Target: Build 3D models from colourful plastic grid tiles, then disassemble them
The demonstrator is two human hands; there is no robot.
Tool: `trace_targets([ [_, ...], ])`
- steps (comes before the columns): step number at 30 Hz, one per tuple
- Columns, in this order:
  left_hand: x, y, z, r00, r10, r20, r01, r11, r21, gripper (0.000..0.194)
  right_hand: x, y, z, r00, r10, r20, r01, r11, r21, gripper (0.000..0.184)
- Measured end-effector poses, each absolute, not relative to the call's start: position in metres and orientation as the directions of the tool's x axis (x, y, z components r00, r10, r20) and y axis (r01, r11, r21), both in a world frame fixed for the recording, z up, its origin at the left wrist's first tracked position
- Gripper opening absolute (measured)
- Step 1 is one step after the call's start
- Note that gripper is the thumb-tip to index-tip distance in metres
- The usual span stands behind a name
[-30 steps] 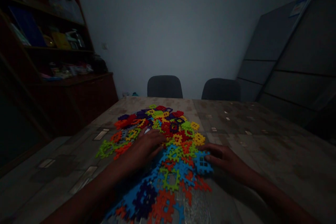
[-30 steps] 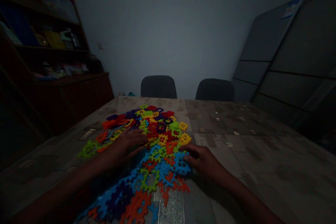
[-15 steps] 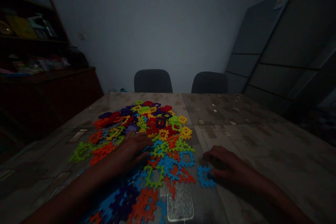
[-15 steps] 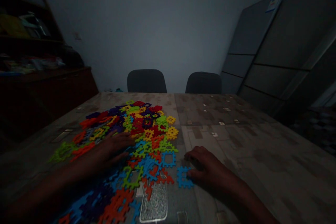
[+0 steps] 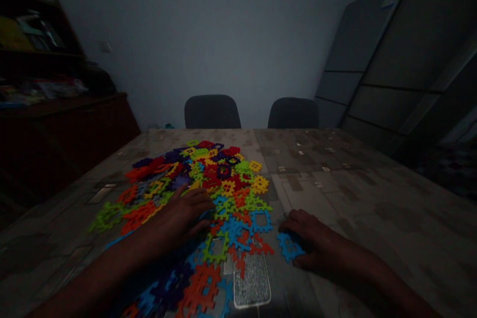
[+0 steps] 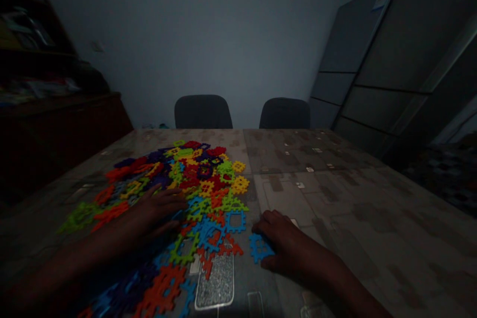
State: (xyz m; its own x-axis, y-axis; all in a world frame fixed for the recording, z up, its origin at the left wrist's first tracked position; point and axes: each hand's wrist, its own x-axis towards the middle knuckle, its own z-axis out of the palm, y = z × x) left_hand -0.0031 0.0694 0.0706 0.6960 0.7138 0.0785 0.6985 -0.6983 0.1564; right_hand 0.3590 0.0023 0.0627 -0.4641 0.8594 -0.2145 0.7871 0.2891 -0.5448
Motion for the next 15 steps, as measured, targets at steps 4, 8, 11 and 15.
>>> trace_targets([
  [4, -0.005, 0.070, 0.069, 0.697, 0.714, 0.064, 0.700, -0.697, 0.157, 0.025, 0.367, 0.009, 0.055, -0.509, 0.851, -0.131, 0.722, 0.339, -0.604, 0.044],
  [8, -0.004, 0.072, 0.068, 0.694, 0.717, 0.057, 0.702, -0.692, 0.168, 0.024, 0.365, 0.021, 0.039, -0.501, 0.864, 0.053, 0.662, 0.422, -0.619, 0.020],
  [11, -0.002, 0.073, 0.068, 0.701, 0.710, 0.066, 0.694, -0.701, 0.166, 0.022, 0.357, 0.025, 0.032, -0.484, 0.861, 0.154, 0.629, 0.465, -0.623, 0.022],
  [15, 0.003, 0.071, 0.070, 0.731, 0.678, 0.075, 0.659, -0.730, 0.181, 0.018, 0.343, 0.023, 0.030, -0.481, 0.844, 0.238, 0.587, 0.511, -0.628, 0.025],
])
